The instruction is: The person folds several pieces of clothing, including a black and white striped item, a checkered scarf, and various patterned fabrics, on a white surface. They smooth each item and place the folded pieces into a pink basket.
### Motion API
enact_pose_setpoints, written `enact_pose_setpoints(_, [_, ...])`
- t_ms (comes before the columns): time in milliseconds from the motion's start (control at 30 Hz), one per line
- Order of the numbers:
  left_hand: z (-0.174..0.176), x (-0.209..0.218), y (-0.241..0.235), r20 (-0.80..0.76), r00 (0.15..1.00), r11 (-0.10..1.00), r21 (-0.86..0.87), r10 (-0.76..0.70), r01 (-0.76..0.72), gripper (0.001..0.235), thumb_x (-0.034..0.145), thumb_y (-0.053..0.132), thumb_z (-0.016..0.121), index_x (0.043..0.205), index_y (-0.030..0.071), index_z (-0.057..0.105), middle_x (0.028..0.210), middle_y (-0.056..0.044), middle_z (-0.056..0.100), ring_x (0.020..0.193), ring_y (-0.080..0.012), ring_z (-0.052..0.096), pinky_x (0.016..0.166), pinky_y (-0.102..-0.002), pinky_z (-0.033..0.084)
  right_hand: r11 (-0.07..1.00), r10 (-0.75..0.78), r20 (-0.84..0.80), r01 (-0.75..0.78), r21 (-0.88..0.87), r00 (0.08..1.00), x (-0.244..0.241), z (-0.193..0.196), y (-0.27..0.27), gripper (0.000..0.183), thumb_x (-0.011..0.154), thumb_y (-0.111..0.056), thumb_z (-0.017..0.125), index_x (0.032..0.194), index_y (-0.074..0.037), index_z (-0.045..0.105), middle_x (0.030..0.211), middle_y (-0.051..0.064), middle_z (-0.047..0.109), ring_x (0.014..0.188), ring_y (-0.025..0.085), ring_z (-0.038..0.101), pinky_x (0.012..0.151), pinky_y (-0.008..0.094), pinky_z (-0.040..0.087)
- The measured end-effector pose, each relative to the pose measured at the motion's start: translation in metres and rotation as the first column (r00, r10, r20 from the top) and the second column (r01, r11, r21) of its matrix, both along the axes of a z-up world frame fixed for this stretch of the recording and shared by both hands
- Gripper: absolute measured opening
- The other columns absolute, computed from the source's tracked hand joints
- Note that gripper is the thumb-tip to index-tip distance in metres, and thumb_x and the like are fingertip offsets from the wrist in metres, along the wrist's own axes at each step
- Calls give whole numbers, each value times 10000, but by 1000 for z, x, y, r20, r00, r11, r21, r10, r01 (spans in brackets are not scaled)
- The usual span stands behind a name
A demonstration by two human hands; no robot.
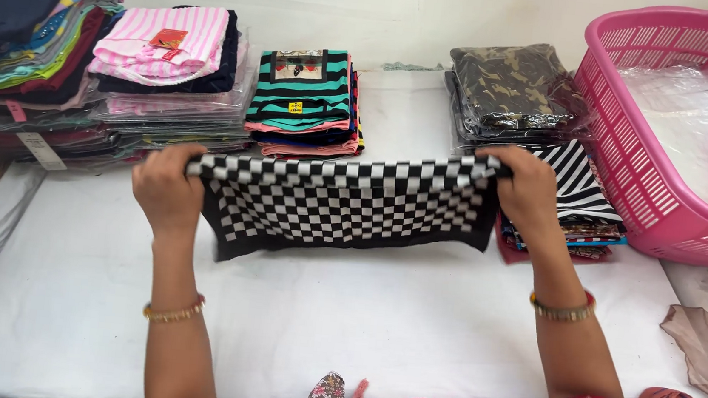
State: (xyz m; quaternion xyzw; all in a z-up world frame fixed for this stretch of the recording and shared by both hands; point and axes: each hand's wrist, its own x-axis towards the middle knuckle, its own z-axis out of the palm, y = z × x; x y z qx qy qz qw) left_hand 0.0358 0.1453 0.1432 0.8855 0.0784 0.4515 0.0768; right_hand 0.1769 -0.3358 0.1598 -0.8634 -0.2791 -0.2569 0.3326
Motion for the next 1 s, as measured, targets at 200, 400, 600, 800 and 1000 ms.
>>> enact_pose_setpoints(200, [22, 19, 38, 40, 999, 999, -41, -3, 4, 201, 885, -15, 695, 998, 138, 760, 932, -27, 732, 906, -277, 651, 836, -428, 458, 968, 136, 11, -135, 210, 991, 53, 1, 18, 490, 731, 178, 529, 1097, -50, 760, 1010, 142, 739, 946, 275, 725, 868, 323, 552])
enact_pose_setpoints(400, [31, -36, 33, 77, 968, 946, -208, -239, 250, 263, 821, -61, 735, 1029, 97, 762, 1038, -64, 728, 1015, -273, 653, 911, -370, 520, 955, 85, -232, -12, 298, 969, 29, -6, -10, 355, 805, 155, 624, 1068, -56, 737, 934, 95, 751, 829, 207, 718, 735, 292, 540])
enact_pose_setpoints(600, [-13, -90, 28, -155, 947, 915, -341, -280, 215, 213, 787, -41, 774, 944, 102, 768, 1005, -34, 750, 1042, -235, 664, 936, -353, 519, 1000, 24, -274, -22, 10, 962, -7, -59, -36, 463, 695, 196, 624, 1021, -83, 797, 904, 113, 734, 777, 232, 694, 684, 362, 533])
enact_pose_setpoints(800, [-70, -134, 30, -359, 835, 796, -587, -418, 146, 270, 711, -73, 753, 916, 100, 787, 1024, -48, 772, 1128, -216, 695, 976, -351, 546, 984, 11, -445, -88, -152, 895, -44, -99, -52, 214, 781, 1, 773, 954, -122, 805, 887, 85, 767, 775, 228, 730, 710, 346, 563])
enact_pose_setpoints(1000, [-104, -174, 24, -651, 646, 738, -646, -397, -197, 269, 759, -93, 725, 914, 101, 828, 1103, -36, 778, 1132, -201, 705, 1038, -358, 516, 962, -90, -700, -121, -246, 709, -78, -108, -68, 232, 757, -6, 771, 939, -139, 825, 933, 42, 830, 801, 208, 762, 756, 337, 579])
